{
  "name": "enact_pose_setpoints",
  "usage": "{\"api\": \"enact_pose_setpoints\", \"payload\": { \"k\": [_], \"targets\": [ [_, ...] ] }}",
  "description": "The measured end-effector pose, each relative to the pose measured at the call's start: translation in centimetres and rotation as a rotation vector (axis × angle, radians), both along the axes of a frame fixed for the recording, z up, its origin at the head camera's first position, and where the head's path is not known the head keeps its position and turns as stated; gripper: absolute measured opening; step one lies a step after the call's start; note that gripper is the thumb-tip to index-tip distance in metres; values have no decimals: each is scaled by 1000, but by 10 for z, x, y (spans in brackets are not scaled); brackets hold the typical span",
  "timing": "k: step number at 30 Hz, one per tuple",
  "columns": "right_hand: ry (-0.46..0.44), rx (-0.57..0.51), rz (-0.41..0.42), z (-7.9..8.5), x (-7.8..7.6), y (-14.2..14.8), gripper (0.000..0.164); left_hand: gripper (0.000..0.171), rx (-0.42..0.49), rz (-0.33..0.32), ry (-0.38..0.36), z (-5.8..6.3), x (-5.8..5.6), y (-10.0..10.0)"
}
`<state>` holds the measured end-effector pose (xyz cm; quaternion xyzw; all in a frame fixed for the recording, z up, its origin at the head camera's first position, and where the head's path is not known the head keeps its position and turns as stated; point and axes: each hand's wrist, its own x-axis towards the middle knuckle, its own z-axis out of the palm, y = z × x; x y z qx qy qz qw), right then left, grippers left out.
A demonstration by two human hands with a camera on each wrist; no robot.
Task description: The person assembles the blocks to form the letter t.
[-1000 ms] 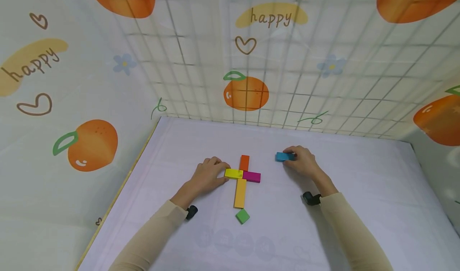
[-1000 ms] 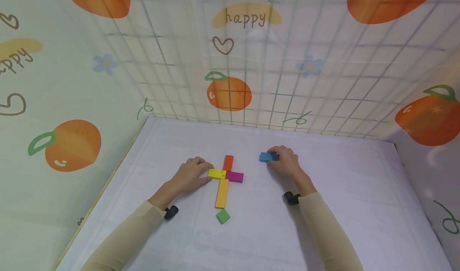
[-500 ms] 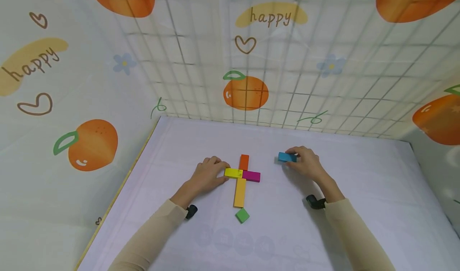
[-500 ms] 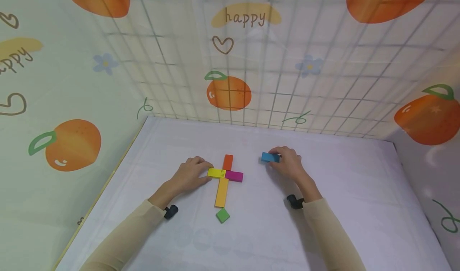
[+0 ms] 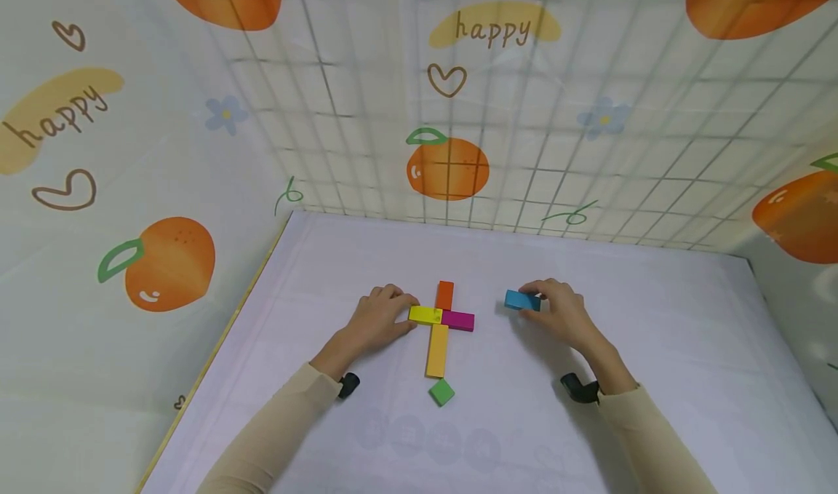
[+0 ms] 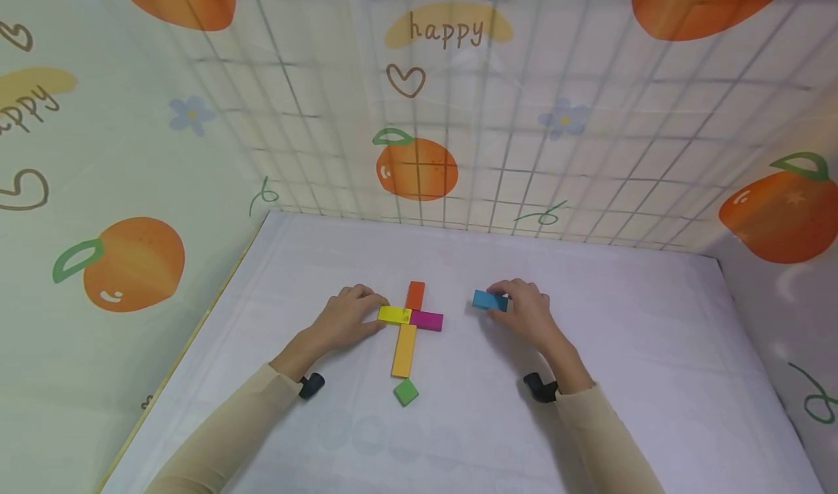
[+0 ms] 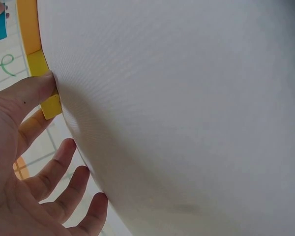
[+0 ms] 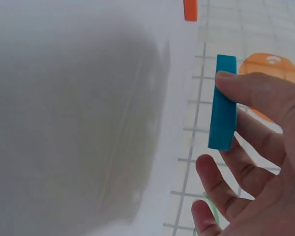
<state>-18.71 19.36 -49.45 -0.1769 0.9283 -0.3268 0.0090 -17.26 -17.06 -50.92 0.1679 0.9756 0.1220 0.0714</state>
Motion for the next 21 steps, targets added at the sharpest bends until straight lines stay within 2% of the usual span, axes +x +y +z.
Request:
{"api": "enact_pose_setpoints", "payload": {
  "k": [11,21],
  "targets": [
    [37,-16,18,4,31,-9,32,42,6,-2,6,-1,0,-1],
    [29,-31,29,9,58,-21,33,41,14,-5,8,-2,0,-1]
  ]
}}
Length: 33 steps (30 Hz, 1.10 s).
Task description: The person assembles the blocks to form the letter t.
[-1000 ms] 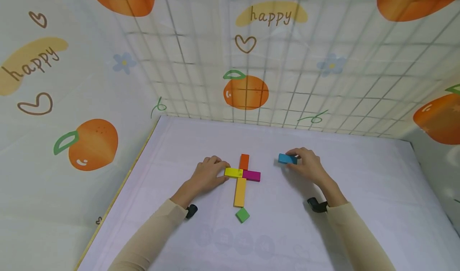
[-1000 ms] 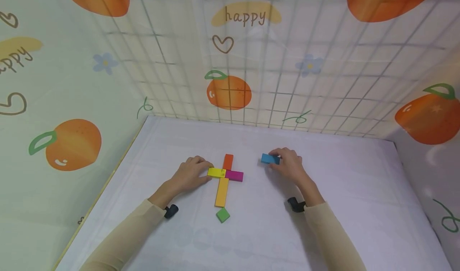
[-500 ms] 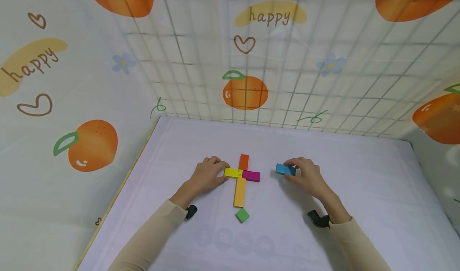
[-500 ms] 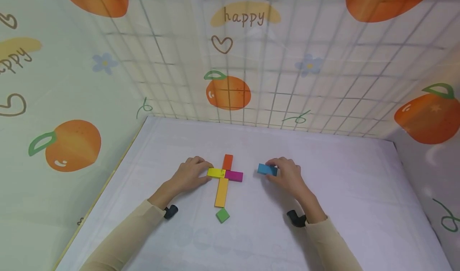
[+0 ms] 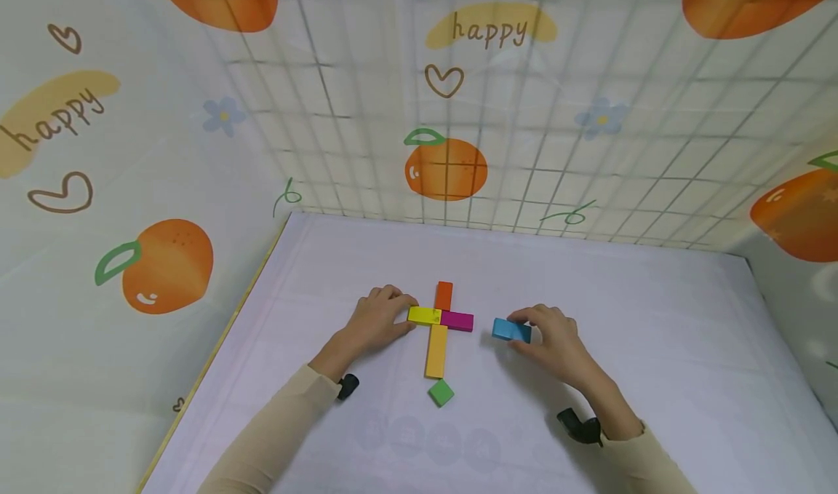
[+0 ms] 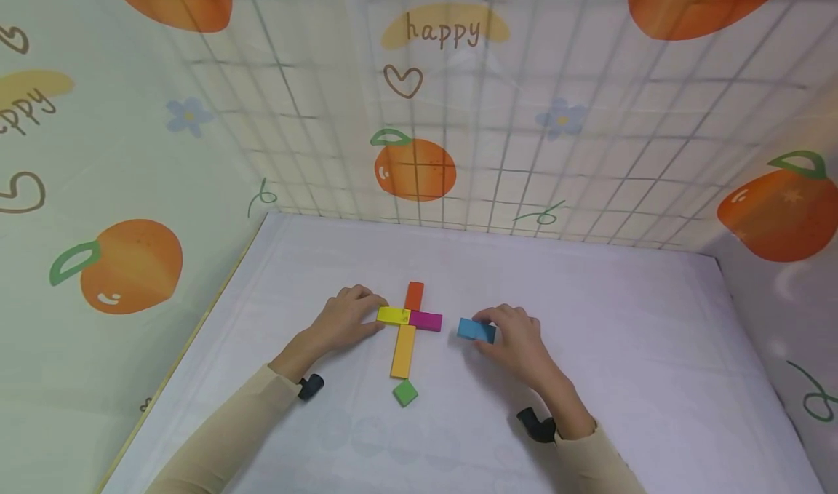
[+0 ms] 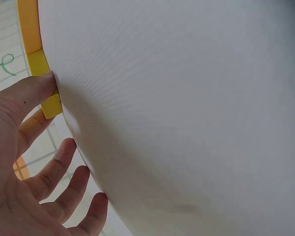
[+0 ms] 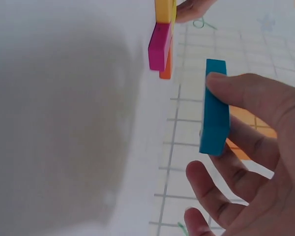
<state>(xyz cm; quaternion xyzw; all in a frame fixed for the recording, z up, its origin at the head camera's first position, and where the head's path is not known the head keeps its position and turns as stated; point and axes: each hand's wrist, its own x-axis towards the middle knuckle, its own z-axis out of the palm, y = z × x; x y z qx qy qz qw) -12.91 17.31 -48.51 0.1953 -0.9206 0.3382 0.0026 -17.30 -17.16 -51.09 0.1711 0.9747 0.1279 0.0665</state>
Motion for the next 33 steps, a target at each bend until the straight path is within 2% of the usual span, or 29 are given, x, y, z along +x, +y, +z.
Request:
{"api": "enact_pose_setpoints", "payload": {
  "k": [7,23,33],
  "targets": [
    [23,-3,20,0,15,-8,34,42,-4,3,-10,1,0,1],
    [-36,18,21,-4,44,-29,40,42,-7,-3,1,-4,-1,0],
    [-62,8,95,-15,59,-37,38,41,-6,5,0,1,0,1]
  ]
}}
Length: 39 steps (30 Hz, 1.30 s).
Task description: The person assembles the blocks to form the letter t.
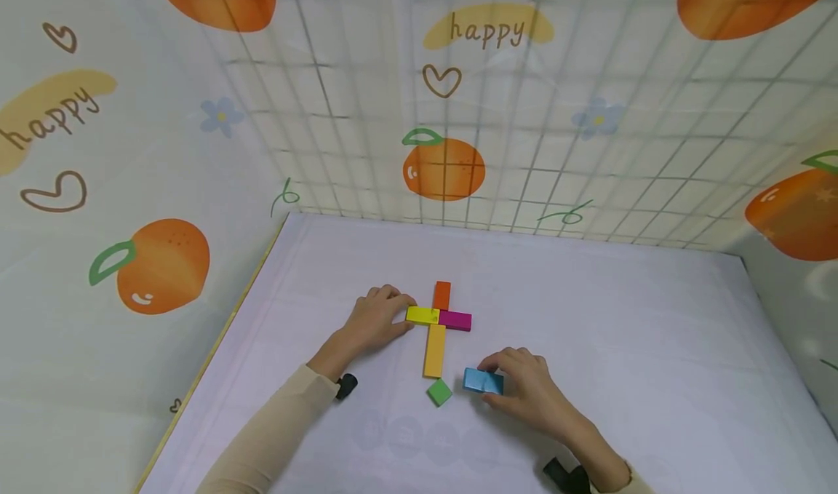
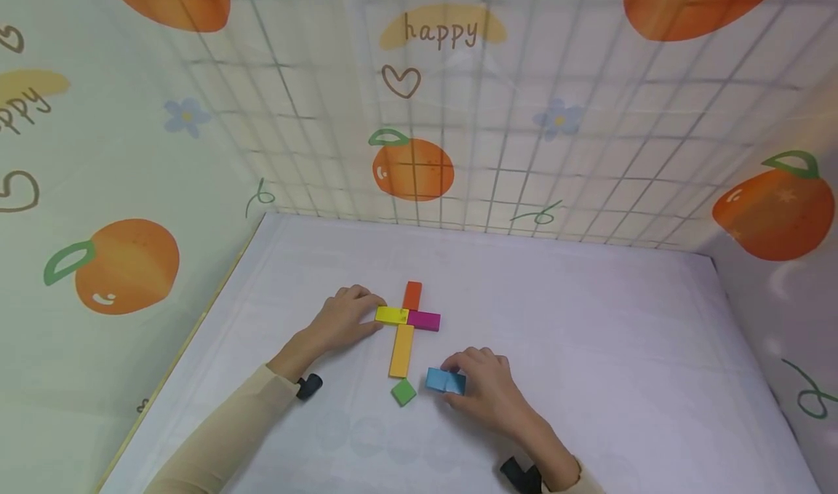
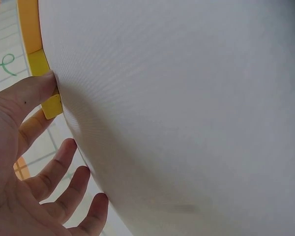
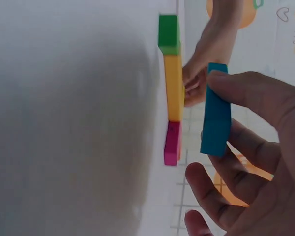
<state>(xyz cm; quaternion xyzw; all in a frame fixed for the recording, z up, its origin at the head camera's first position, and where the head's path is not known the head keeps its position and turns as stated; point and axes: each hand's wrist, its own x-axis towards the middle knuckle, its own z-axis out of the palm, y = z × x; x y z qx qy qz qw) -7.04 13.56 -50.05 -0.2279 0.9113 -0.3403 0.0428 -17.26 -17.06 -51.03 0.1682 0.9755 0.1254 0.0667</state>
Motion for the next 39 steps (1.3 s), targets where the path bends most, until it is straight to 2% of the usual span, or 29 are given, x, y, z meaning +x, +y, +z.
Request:
{"api": "enact_pose_setpoints", "payload": {
  "k": [14,31,39],
  "targets": [
    [-43,61,64,-15,9,-14,37,38,10,-13,-2,2,-1,-1],
    [-94,121,82,-18,12,-20,37,41,4,5,-23,2,0,0],
    [-79,152,85,-17,13,-23,38,43,-5,12,-25,0,-1,1]
  ]
}}
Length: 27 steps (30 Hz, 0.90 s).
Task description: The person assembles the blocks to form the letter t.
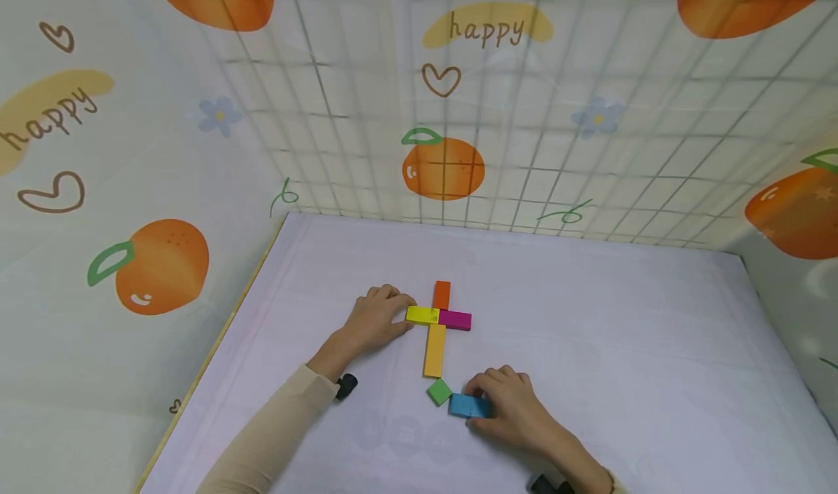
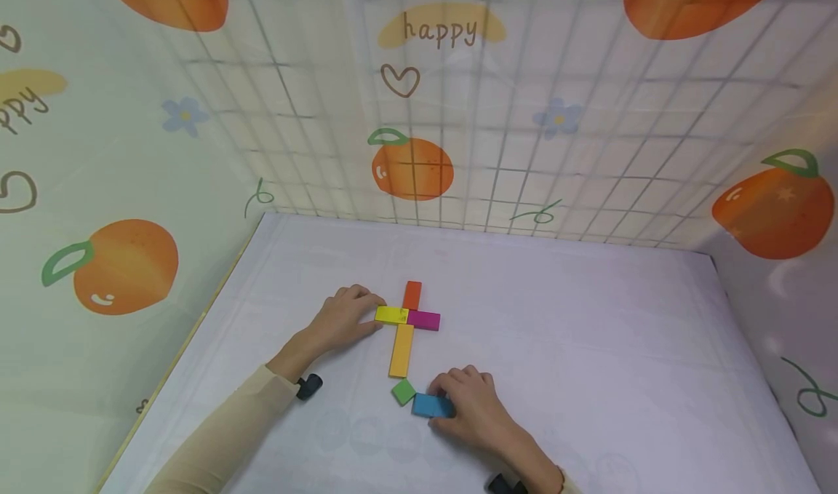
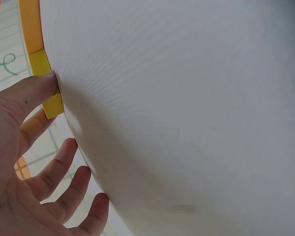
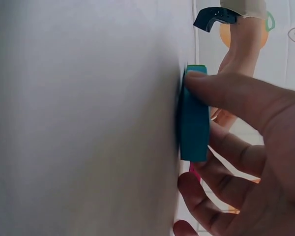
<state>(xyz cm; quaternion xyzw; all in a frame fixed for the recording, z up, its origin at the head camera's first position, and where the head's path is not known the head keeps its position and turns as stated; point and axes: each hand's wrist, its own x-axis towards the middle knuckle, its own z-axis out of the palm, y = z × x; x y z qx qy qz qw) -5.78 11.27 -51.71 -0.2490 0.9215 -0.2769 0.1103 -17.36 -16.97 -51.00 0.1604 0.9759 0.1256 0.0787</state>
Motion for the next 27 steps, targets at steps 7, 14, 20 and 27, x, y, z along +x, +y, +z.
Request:
{"api": "enact_pose_setpoints", "payload": {
  "k": [7,14,20,27],
  "targets": [
    [4,13,-3,-1,0,-2,39,42,1,2,11,-2,0,0],
    [22,20,-6,-1,0,-2,41,42,0,5,11,-2,-1,0],
    [21,26,-13,-1,1,-3,40,42,2,2,9,-1,0,0],
    [3,36,-22,-1,1,-3,41,44,0,-1,3,0,1,0]
  ]
}}
